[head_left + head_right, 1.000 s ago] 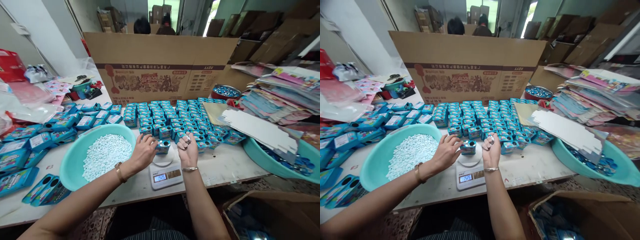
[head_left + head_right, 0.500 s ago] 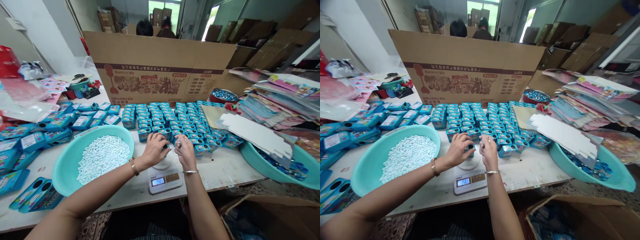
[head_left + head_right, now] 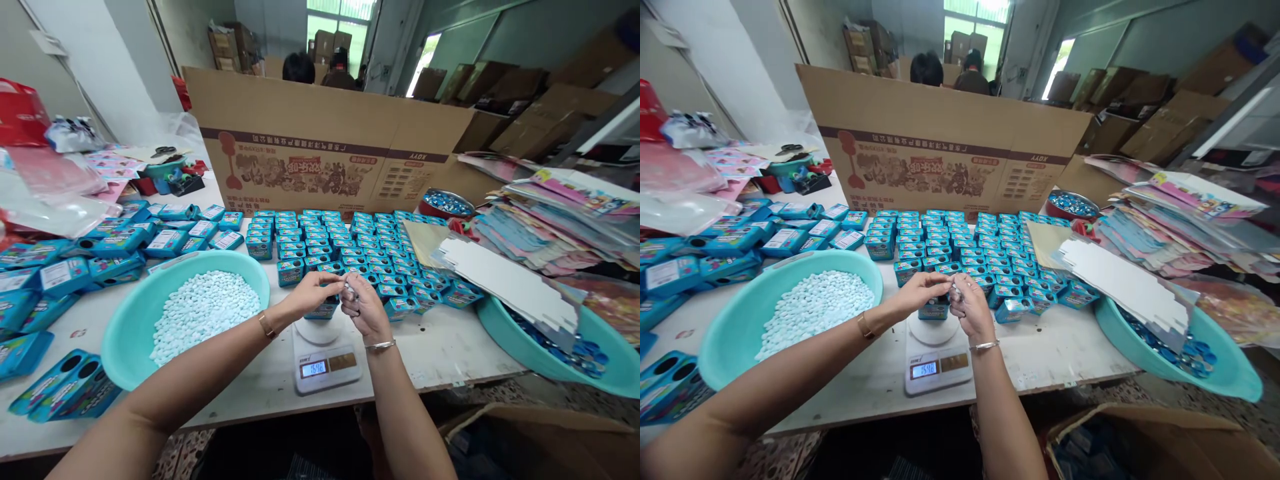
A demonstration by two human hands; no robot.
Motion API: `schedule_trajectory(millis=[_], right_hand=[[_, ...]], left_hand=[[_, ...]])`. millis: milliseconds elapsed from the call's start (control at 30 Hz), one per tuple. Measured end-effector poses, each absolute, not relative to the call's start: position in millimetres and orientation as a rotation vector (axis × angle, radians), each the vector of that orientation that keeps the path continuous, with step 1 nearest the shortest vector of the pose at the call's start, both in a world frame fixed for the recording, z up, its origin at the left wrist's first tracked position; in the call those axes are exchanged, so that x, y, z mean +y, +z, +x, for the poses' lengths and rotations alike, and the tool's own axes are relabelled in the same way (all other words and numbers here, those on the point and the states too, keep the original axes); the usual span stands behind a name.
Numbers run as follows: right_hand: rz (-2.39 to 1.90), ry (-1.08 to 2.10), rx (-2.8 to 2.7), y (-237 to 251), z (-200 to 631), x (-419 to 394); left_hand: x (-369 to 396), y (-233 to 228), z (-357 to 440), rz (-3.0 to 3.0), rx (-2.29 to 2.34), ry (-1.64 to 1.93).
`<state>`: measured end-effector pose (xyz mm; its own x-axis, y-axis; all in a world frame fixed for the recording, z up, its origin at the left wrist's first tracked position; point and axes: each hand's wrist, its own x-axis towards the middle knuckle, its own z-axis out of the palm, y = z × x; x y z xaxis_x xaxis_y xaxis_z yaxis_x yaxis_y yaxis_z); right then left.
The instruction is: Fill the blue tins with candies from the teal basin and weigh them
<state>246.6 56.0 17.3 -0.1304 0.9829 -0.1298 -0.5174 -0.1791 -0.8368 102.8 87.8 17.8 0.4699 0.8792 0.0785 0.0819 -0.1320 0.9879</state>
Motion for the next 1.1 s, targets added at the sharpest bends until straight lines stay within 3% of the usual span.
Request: schedule_trajectory(millis=[500,700,1100], right_hand=[[-0.831,1.472,-0.703,3.0,245.7,50.5],[-0.778,1.393,-0.498,-2.6,285.1,43.5],[-0.78,1.314,-0.317,-25.7,328.3,16.1]], left_hand=[[89.1,13.8,97.0,1.8,1.16,1.019],[85.2,8.4,82.0,2.331,1.231,0.805],[103.2,4.8,91.2,2.29,1.314,0.466]])
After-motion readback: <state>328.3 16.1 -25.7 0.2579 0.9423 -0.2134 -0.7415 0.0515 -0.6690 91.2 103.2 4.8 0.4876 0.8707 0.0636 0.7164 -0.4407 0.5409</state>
